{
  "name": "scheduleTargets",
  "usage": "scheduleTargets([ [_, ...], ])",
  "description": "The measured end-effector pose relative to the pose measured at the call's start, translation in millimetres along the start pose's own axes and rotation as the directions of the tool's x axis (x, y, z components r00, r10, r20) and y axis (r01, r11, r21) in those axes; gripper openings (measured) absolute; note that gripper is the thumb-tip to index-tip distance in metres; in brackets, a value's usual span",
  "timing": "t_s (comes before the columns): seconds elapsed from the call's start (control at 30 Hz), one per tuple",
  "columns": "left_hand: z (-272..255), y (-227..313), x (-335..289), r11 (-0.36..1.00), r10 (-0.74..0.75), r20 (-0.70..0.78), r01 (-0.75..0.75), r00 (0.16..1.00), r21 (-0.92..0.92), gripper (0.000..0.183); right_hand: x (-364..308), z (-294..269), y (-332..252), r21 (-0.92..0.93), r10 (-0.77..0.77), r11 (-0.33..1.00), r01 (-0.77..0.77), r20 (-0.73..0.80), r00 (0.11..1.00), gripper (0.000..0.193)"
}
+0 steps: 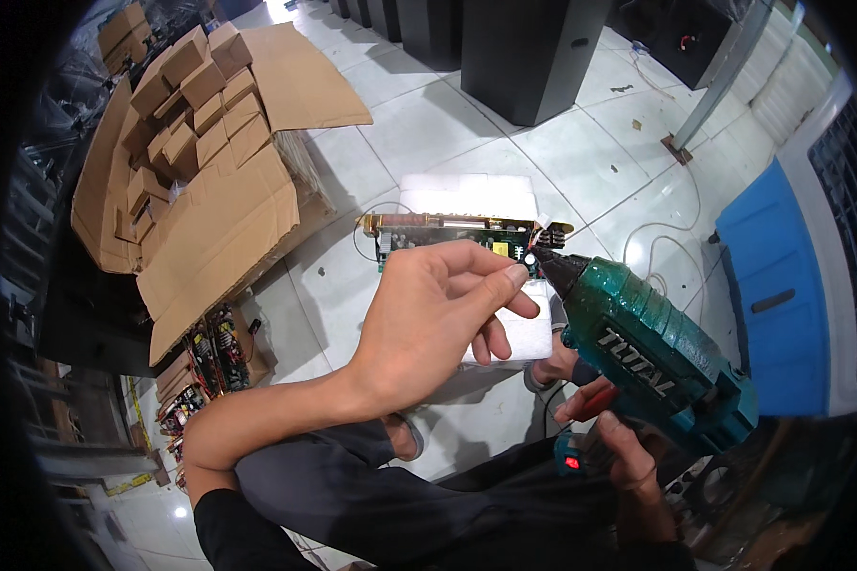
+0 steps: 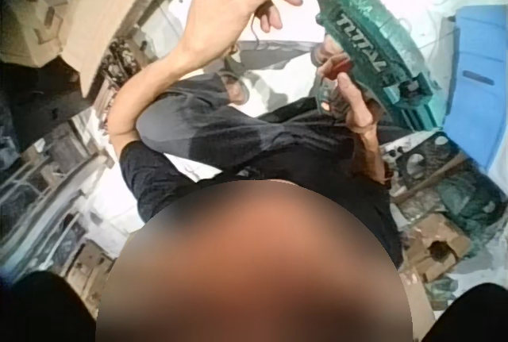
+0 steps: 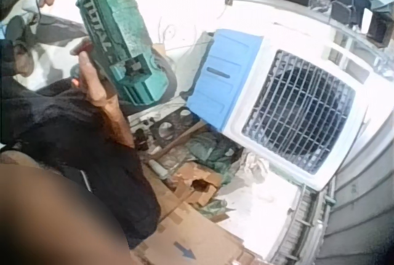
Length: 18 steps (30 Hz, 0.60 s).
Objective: The person sits on the floor and uses a heat gun to apply heat to a circuit board, then strips and twists wires by hand, and finally connects a wire to the board.
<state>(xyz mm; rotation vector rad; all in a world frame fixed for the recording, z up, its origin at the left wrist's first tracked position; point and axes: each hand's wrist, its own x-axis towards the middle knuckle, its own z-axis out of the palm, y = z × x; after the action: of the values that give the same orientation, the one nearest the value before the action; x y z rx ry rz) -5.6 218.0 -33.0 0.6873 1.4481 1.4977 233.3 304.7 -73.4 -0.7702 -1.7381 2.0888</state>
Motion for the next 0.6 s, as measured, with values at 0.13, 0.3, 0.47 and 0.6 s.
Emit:
scheduleTargets([
  [0.13, 1.9, 1.1, 0.0, 1.000, 0.006, 0.002, -0.006, 1.000, 0.006, 0.024, 2.0, -4.3, 5.9, -0.025, -0.048, 0.999, 0.048, -0.005, 0.999, 0.025],
  [0.3, 2.1, -1.4, 0.5, 0.999, 0.044, -0.002, -0.044, 0.999, 0.005, 0.027, 0.7, -2.2, 0.9, 0.003, -0.011, 1.000, 0.011, 0.027, 1.000, 0.023],
  [0.47, 1.7, -1.3, 1.5, 0.999, 0.035, 0.025, -0.035, 0.999, 0.015, 0.028, 1.9, -1.4, 3.2, -0.015, -0.026, 1.000, 0.026, 0.018, 1.000, 0.023],
  [0.6, 1.0, -2.9, 1.1, 0.999, 0.041, 0.039, -0.042, 0.998, 0.008, 0.029, 1.4, -5.0, 5.4, -0.035, -0.020, 0.999, 0.021, 0.025, 1.000, 0.025],
])
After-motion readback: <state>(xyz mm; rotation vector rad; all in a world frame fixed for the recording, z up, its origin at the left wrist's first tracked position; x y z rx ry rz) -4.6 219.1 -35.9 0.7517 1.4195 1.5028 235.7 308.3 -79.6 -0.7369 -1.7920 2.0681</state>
